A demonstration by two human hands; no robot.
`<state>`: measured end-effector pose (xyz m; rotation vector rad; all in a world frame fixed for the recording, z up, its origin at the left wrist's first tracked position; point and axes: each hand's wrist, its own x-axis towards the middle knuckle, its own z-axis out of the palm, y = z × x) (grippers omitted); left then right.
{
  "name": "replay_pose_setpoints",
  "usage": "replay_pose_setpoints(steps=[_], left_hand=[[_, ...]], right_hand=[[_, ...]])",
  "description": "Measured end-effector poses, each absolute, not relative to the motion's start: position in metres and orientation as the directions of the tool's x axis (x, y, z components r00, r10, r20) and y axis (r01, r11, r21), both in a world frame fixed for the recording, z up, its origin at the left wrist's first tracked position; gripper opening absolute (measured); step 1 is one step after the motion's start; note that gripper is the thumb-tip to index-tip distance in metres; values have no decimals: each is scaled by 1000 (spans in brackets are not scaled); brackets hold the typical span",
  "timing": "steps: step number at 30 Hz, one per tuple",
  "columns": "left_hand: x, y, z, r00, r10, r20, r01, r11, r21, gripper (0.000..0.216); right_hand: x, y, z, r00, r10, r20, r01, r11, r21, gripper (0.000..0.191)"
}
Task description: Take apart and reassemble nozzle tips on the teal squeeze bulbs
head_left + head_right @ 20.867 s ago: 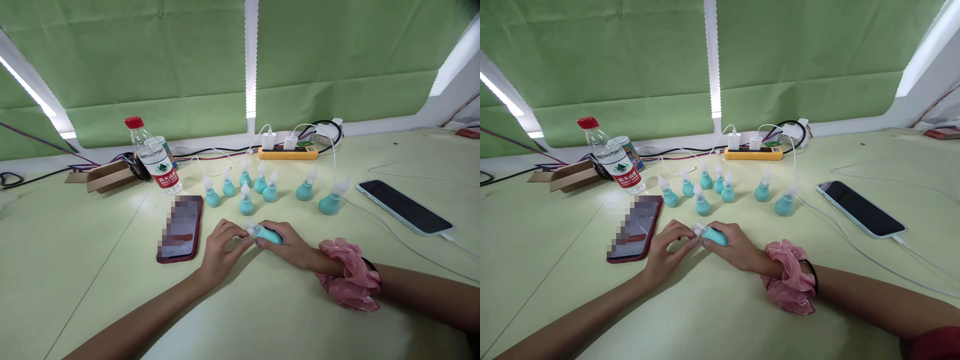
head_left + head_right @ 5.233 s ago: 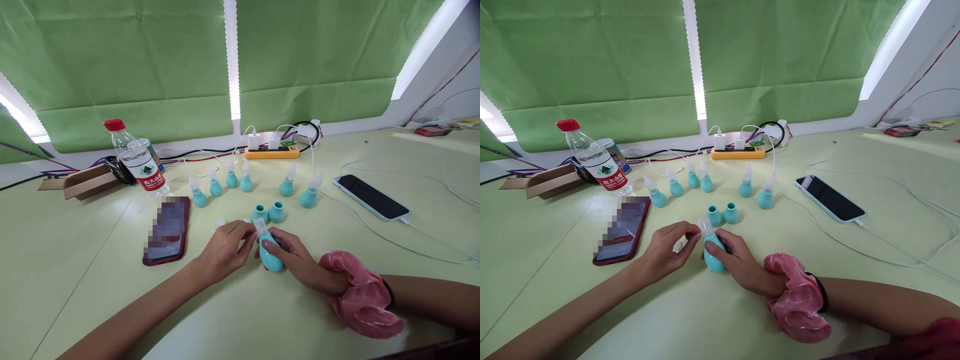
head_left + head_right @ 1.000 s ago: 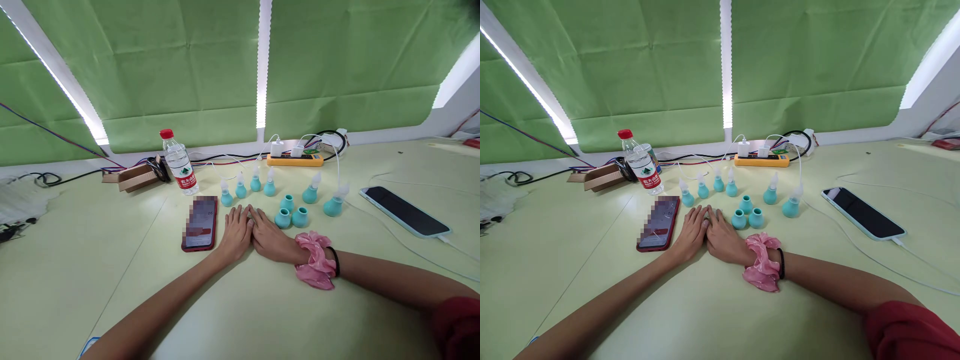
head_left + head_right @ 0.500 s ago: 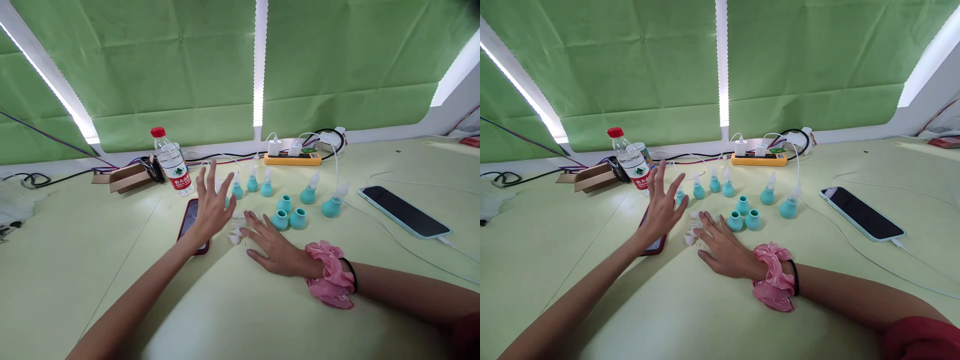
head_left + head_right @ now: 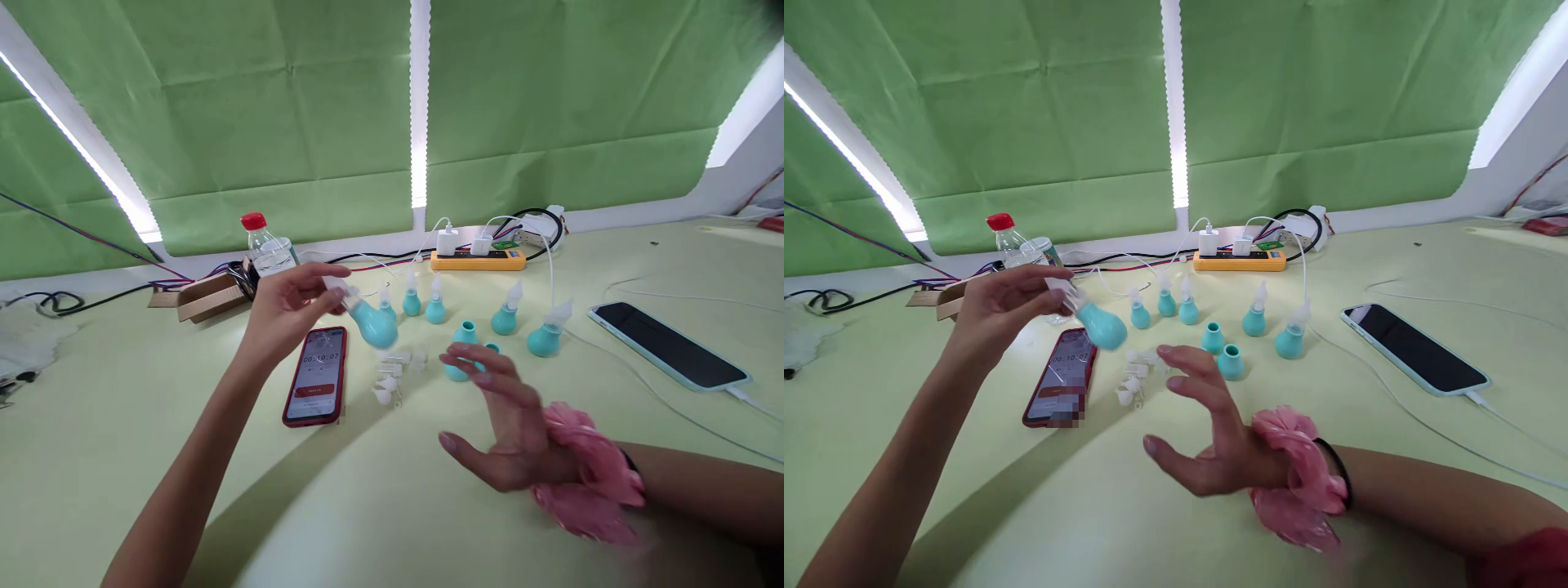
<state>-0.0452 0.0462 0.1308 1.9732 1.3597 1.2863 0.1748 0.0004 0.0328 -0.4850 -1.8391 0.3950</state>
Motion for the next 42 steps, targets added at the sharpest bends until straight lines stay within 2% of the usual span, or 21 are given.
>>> replay_pose_setpoints(steps=[3, 5, 7, 9, 11, 16, 20, 22, 26, 31, 35, 42], left_hand=[[-23, 23, 132, 351, 931, 103, 242, -196, 950, 40], [-7, 18, 119, 535, 841, -75, 213, -48, 976, 42], [3, 19, 103, 605, 786, -126, 269, -53, 962, 30], [8, 24, 89, 595, 792, -138, 375, -122, 919, 25], [8, 28, 81, 544, 830, -128, 485, -186, 854, 27], [7, 30, 84, 477, 877, 54, 679, -407, 610, 19], [-1, 40, 85, 411, 881, 234, 812, -470, 345, 16], [-5, 49, 79, 463, 847, 260, 808, -524, 270, 18], [-7, 62, 54, 665, 728, 165, 696, -685, 216, 20], [-11, 63, 46, 710, 699, 85, 678, -712, 184, 32], [-13, 55, 62, 746, 665, 27, 652, -739, 166, 17], [1, 47, 56, 709, 705, -32, 699, -707, -105, 14]], right_hand=[[182, -8, 44, -251, 720, 647, 18, 671, -741, 65], [185, -11, 39, -303, 833, 464, -77, 464, -883, 65], [187, -14, 25, -374, 887, 270, -136, 236, -962, 57], [187, -15, 10, -430, 899, 86, -117, 39, -992, 42], [187, -14, 1, -424, 906, -7, -75, -43, -996, 32], [185, -6, 3, -357, 932, -63, -24, -76, -997, 32], [185, -7, 4, -356, 927, -116, -22, -132, -991, 29], [185, -9, 1, -378, 922, -86, -28, -104, -994, 29], [186, -10, -1, -385, 922, -41, -39, -60, -997, 28], [186, -6, 3, -352, 934, -57, -76, -89, -993, 30], [185, -7, 6, -358, 931, -75, -71, -108, -992, 31], [186, -6, 6, -374, 924, -86, -50, -113, -992, 29]])
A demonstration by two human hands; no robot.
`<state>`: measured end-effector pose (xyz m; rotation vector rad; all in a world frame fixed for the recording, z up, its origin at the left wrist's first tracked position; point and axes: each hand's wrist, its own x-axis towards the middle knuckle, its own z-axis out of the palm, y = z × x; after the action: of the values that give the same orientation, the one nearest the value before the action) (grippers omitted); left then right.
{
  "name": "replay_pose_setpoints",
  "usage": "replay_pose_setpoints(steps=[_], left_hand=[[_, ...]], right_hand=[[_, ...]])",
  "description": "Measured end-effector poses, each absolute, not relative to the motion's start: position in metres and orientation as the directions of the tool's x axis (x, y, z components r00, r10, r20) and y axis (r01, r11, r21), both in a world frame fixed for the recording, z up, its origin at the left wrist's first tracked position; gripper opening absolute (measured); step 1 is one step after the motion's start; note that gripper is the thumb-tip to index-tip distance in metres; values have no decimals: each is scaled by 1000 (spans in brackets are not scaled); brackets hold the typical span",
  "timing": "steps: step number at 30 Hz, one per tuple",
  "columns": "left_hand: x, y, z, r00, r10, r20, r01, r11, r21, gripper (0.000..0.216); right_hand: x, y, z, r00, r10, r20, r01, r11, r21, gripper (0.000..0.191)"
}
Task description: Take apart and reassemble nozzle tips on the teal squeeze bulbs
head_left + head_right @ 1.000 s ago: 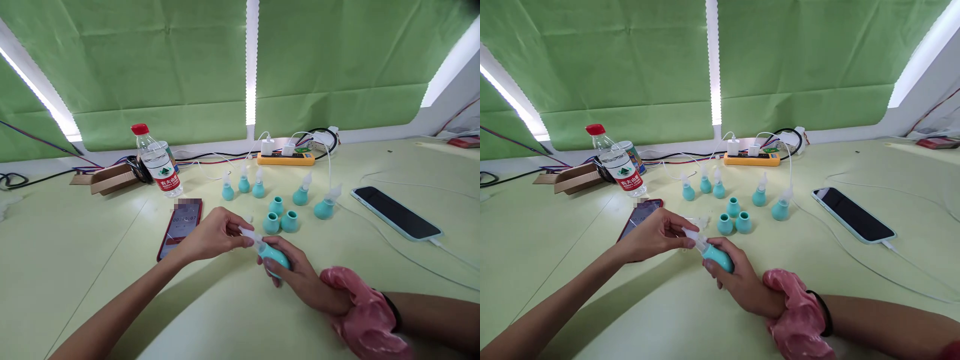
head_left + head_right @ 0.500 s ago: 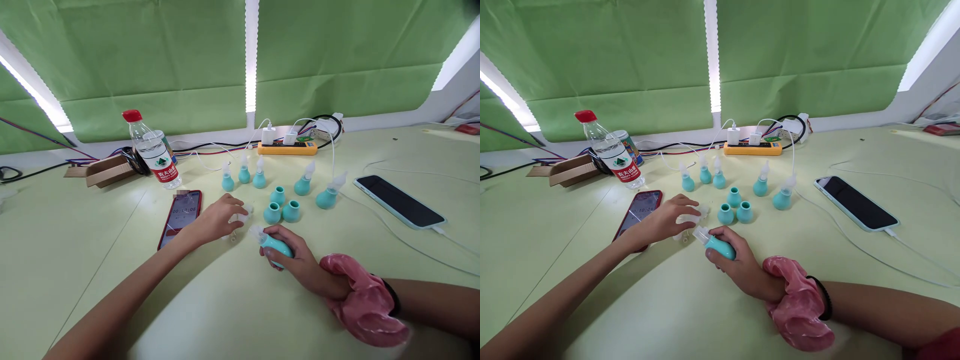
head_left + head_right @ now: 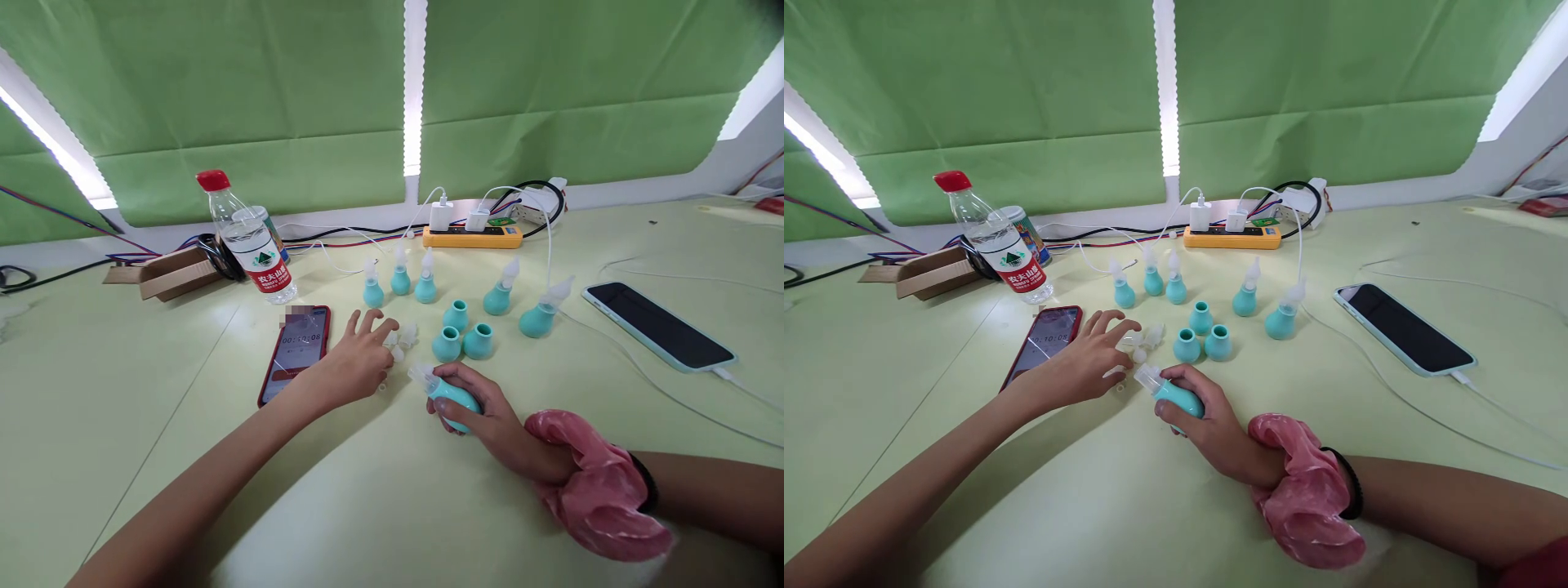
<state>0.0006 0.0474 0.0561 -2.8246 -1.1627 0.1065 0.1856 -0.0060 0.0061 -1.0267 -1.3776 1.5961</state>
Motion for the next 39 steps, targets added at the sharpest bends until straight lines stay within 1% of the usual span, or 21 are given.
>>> replay_pose_setpoints(steps=[3, 6, 13, 16, 20, 23, 27, 31, 36, 39], left_hand=[[3, 46, 50, 714, 700, -11, 685, -703, -192, 12], [3, 45, 46, 726, 688, 1, 667, -704, -243, 11], [6, 42, 43, 710, 704, -20, 679, -692, -244, 15], [9, 41, 45, 703, 711, -22, 678, -680, -280, 16], [11, 40, 45, 742, 670, -16, 629, -705, -329, 17], [9, 41, 44, 748, 663, -14, 622, -708, -334, 17], [3, 42, 45, 739, 673, 12, 650, -709, -272, 14], [-1, 44, 55, 730, 682, 41, 676, -713, -189, 16], [-6, 43, 91, 702, 712, 14, 712, -702, -22, 19], [-27, 12, 108, 700, 712, 53, 708, -702, 76, 19]], right_hand=[[186, -6, 6, -372, 924, -90, -42, -114, -993, 29], [186, -7, 6, -375, 922, -97, -40, -120, -992, 29], [186, -7, 5, -368, 924, -98, -37, -120, -992, 30], [187, -7, 5, -373, 923, -95, -38, -118, -992, 29], [187, -6, 4, -378, 920, -108, -42, -134, -990, 28], [187, -6, 4, -378, 920, -103, -47, -130, -990, 27], [187, -6, 5, -367, 924, -102, -46, -128, -991, 29], [186, -6, 6, -368, 924, -102, -49, -129, -990, 29], [186, -6, 7, -363, 926, -103, -52, -131, -990, 30], [187, -7, 7, -374, 922, -104, -56, -134, -989, 31]])
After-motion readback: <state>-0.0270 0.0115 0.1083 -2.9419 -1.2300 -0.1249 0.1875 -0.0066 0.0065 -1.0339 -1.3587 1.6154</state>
